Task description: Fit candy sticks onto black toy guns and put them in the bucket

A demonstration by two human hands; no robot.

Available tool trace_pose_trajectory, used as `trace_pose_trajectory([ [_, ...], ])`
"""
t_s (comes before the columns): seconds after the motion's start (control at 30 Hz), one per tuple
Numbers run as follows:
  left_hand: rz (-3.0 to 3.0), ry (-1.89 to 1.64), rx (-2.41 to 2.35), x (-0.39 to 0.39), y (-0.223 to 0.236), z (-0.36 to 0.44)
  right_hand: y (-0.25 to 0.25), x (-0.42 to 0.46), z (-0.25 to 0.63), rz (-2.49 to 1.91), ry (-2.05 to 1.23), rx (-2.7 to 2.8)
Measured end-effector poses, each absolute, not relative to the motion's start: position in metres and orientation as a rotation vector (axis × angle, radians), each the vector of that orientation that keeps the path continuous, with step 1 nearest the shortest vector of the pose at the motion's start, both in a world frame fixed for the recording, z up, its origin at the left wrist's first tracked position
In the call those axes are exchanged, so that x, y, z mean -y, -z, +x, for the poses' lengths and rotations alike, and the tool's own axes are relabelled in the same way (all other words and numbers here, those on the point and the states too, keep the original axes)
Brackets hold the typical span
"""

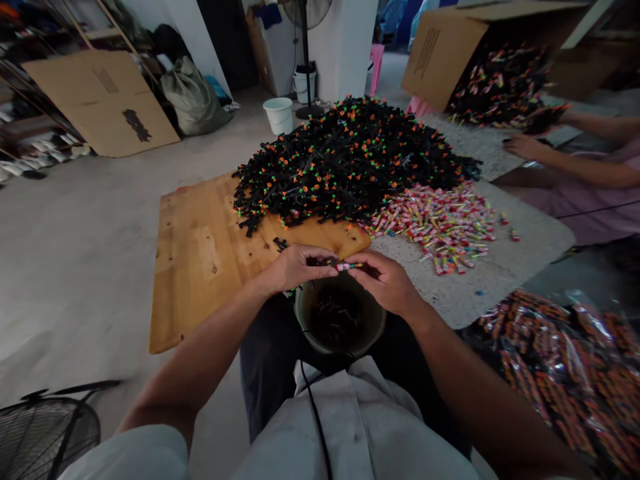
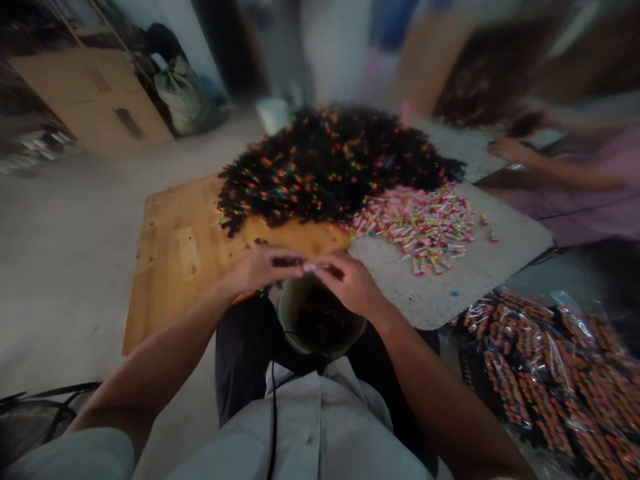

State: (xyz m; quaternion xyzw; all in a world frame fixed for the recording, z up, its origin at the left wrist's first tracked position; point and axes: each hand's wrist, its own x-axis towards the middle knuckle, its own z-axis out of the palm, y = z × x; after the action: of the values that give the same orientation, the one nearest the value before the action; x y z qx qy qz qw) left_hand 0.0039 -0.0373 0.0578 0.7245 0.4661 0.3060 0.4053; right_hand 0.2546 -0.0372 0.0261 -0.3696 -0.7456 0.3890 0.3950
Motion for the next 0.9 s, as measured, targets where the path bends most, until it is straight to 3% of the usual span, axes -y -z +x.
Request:
trace_pose_trajectory([
  [0.3, 1.869, -0.679, -1.134, 0.039, -0.064, 0.006, -0.026, 0.038, 0.261, -0.986, -1.041, 1.863],
  [0.7, 1.896, -0.633, -1.078, 0.04, -0.062, 0.008, -0.025, 0.038, 0.26, -0.908, -1.517, 1.589],
  [0.9, 1.855, -0.622, -1.093, 0.044, -0.053, 0.015, -0.023, 0.037, 0.251, -0.96, -1.428, 1.593],
])
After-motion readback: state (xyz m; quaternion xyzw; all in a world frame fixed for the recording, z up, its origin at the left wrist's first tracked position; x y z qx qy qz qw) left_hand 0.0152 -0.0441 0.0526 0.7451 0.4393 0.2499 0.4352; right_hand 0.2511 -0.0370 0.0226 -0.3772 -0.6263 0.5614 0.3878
